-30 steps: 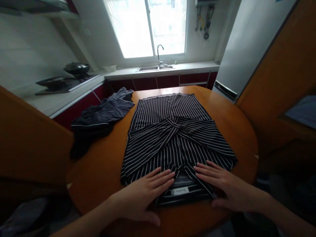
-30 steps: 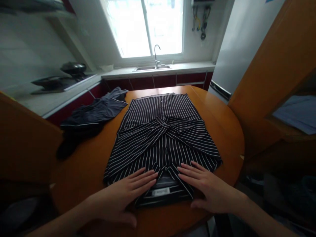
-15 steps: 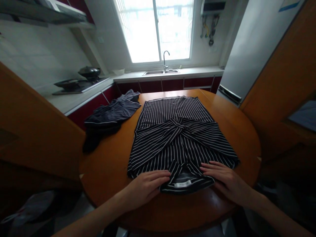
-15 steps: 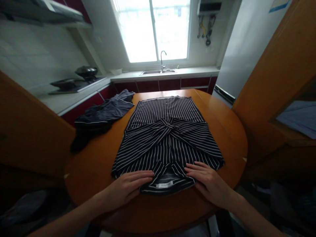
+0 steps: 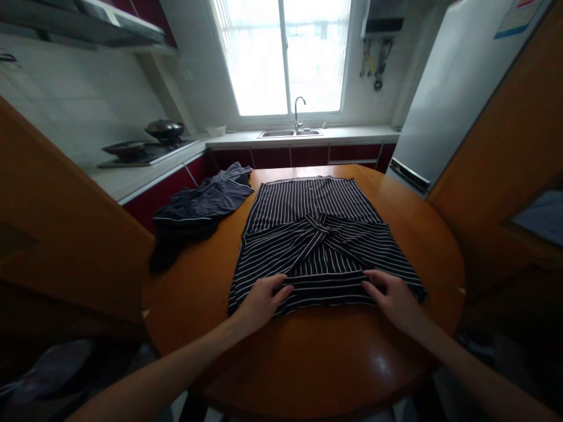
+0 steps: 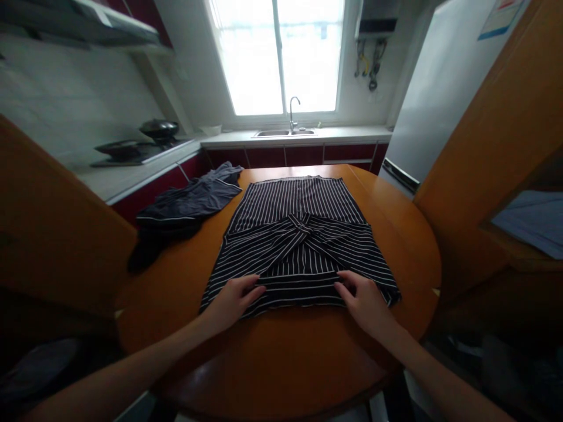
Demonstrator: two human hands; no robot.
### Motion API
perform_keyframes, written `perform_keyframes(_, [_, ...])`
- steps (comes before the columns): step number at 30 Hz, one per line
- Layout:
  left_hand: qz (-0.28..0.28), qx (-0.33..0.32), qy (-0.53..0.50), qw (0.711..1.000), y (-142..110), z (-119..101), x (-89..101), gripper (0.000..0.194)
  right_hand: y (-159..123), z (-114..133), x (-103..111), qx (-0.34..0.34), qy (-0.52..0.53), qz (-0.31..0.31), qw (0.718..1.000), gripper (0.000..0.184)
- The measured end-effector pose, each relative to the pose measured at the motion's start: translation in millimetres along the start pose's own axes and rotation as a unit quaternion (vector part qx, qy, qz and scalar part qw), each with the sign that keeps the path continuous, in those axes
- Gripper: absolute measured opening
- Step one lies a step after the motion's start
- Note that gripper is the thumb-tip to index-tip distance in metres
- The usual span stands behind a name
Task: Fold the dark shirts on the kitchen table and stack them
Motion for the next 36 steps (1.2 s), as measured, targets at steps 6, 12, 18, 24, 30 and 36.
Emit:
perform_keyframes(6, [-0.034, -0.014, 0.044, 0.998, 10, -1, 1.6, 0.042, 6, -3, -8, 0.01, -0.074, -0.027, 0.997, 0.03])
perform_keyframes(12, [0.002, -0.023, 0.111, 0.994, 9, -4, 8.4, 0.061, 6, -7, -10, 0.011, -0.126, -0.039, 0.991, 0.03])
perform_keyframes(18, [0.019, -0.04, 0.165, 0.985, 6, 1, 9.8, 0.05, 6, -6, -11, 0.022, -0.171, -0.048, 0.984, 0.032])
perform_keyframes(24, [-0.055, -0.144, 0.27, 0.95, -4, -19, 5.3, 0.045, 2, 14, -10, 0.108, -0.249, -0.091, 0.958, 0.031])
perform_keyframes(30, [0.025, -0.291, 0.291, 0.911, -7, -59, -40.6, 0.067, -15, 56, -47, 0.24, -0.255, -0.009, 0.937, 0.048])
perform_keyframes(36, [0.065, -0.277, 0.287, 0.915, -5, -49, -66.1, 0.082, -26, 48, -80, 0.237, -0.269, 0.094, 0.929, 0.068])
Point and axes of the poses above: each hand's wrist, its own y-axis towards the middle knuckle, its own x-axis out of the back of the hand, z = x × y, the point moved 5 cm from there along y, towards the middle knuckle, and after that the axes turned 1 degree about y, right-handed, at the moved point
